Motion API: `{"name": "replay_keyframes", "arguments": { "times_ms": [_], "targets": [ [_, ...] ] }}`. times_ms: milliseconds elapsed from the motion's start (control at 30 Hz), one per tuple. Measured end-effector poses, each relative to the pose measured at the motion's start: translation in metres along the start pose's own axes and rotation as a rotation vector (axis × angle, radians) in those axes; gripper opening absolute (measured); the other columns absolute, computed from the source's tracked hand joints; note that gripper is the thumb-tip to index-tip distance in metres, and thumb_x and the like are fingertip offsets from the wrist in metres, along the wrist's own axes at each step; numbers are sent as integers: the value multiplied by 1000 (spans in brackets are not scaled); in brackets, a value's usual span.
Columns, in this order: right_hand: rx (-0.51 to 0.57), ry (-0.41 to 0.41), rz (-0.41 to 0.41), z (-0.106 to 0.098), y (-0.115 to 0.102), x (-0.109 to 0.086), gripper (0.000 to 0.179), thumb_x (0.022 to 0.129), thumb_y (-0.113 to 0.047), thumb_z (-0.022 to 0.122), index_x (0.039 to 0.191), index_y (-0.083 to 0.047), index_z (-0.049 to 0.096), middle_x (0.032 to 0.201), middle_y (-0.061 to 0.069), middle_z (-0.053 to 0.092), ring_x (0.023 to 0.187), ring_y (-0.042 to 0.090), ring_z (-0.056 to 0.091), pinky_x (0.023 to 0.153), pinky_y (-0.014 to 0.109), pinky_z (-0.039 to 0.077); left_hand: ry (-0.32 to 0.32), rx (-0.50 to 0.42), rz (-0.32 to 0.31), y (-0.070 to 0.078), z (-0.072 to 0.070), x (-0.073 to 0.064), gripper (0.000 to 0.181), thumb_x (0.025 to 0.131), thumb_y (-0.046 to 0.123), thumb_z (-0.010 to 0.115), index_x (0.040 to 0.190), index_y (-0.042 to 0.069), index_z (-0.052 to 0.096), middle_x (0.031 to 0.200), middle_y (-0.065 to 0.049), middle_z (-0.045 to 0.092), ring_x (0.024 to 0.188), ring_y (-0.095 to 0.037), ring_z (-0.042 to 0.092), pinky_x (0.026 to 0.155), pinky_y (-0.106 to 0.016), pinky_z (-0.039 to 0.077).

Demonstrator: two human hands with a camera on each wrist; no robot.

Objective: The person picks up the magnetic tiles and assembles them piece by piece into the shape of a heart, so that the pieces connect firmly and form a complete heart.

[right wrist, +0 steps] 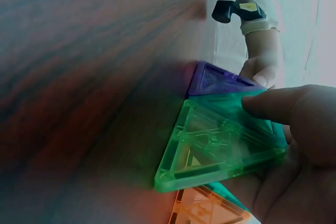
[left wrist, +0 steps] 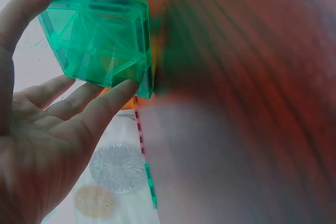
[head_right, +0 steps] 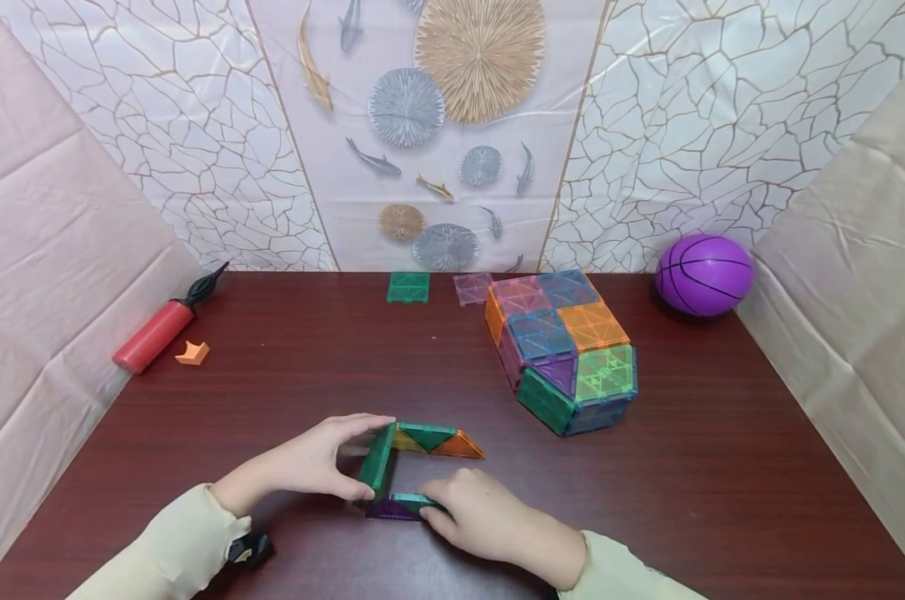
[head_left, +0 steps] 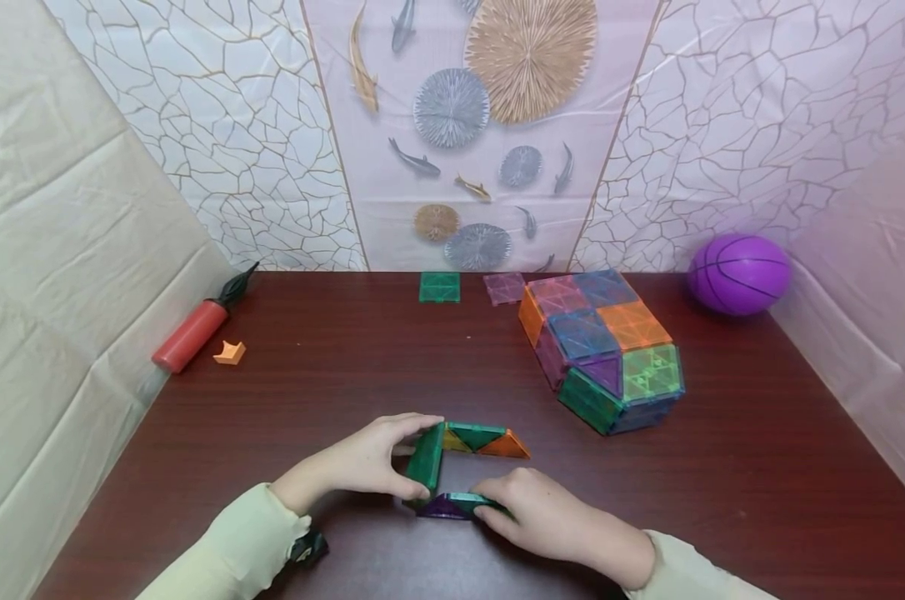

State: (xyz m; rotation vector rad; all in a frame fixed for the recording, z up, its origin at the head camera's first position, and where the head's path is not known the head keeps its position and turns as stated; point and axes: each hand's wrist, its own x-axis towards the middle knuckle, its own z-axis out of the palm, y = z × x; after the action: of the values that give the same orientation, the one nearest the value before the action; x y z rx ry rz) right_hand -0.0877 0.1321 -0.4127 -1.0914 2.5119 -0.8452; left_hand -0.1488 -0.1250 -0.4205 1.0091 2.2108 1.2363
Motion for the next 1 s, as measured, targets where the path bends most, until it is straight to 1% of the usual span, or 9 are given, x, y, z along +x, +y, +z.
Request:
{"name": "replay_keyframes", "arguments": {
  "times_ms": [100, 167, 333, 467, 600, 767, 900, 1000],
  "targets": [
    [-22, 28, -11, 1, 0, 2, 9, 94, -15, 62, 99, -11, 69, 80, -13, 64, 68, -9, 52, 60, 13, 43, 6, 5, 8, 0, 1, 0, 84, 73, 13, 83, 143, -3, 39, 137, -10, 50, 120, -23, 54, 96, -32, 48],
    [-34, 46, -26, 1, 0, 4, 8, 94, -15, 63, 97, -12, 69, 79, -14, 62, 66, -8, 50, 59, 13, 43, 7, 12, 4, 1, 2, 1, 84, 73, 14, 83, 143, -2, 39, 136, -9, 50, 119, -22, 54, 97, -33, 48],
    [-45, 72, -39, 1, 0, 6, 5, 93, -14, 64, 91, -13, 67, 75, -16, 58, 62, -7, 46, 57, 13, 41, 13, 34, -30, 3, 5, 2, 84, 73, 17, 83, 144, 2, 40, 136, -4, 50, 118, -16, 53, 98, -33, 47],
    [-29, 60, -15, 1, 0, 5, 4, 93, -15, 64, 91, -14, 68, 75, -16, 58, 61, -6, 46, 57, 13, 41, 21, 37, -38, 3, 7, 2, 84, 74, 17, 83, 144, 3, 39, 138, -5, 49, 120, -17, 53, 98, -32, 46],
    [-3, 44, 10, 2, 1, 3, 4, 93, -15, 64, 91, -14, 68, 74, -17, 57, 59, -6, 44, 55, 13, 41, 14, 56, -47, 3, 7, 2, 86, 74, 19, 83, 146, 3, 37, 140, -5, 47, 122, -18, 51, 98, -32, 46],
    [40, 30, 33, 1, 4, 0, 10, 93, -19, 64, 99, -14, 70, 83, -16, 63, 65, -7, 50, 61, 15, 44, -1, 110, -41, 3, 7, 2, 88, 75, 25, 82, 147, 3, 36, 141, -4, 46, 122, -17, 50, 98, -35, 47],
    [62, 27, 47, -1, 6, -4, 15, 93, -22, 65, 105, -14, 70, 91, -14, 66, 70, -6, 53, 65, 16, 46, -8, 156, -27, 3, 4, 2, 90, 76, 34, 82, 148, 5, 36, 143, -5, 46, 124, -18, 49, 99, -38, 46],
    [77, 20, 55, -2, 8, -6, 17, 93, -24, 65, 106, -14, 70, 91, -15, 66, 69, -6, 53, 65, 16, 46, 4, 182, -5, 2, -4, 6, 90, 77, 39, 81, 147, 5, 38, 145, -8, 46, 128, -21, 47, 103, -42, 43]
  ]
}}
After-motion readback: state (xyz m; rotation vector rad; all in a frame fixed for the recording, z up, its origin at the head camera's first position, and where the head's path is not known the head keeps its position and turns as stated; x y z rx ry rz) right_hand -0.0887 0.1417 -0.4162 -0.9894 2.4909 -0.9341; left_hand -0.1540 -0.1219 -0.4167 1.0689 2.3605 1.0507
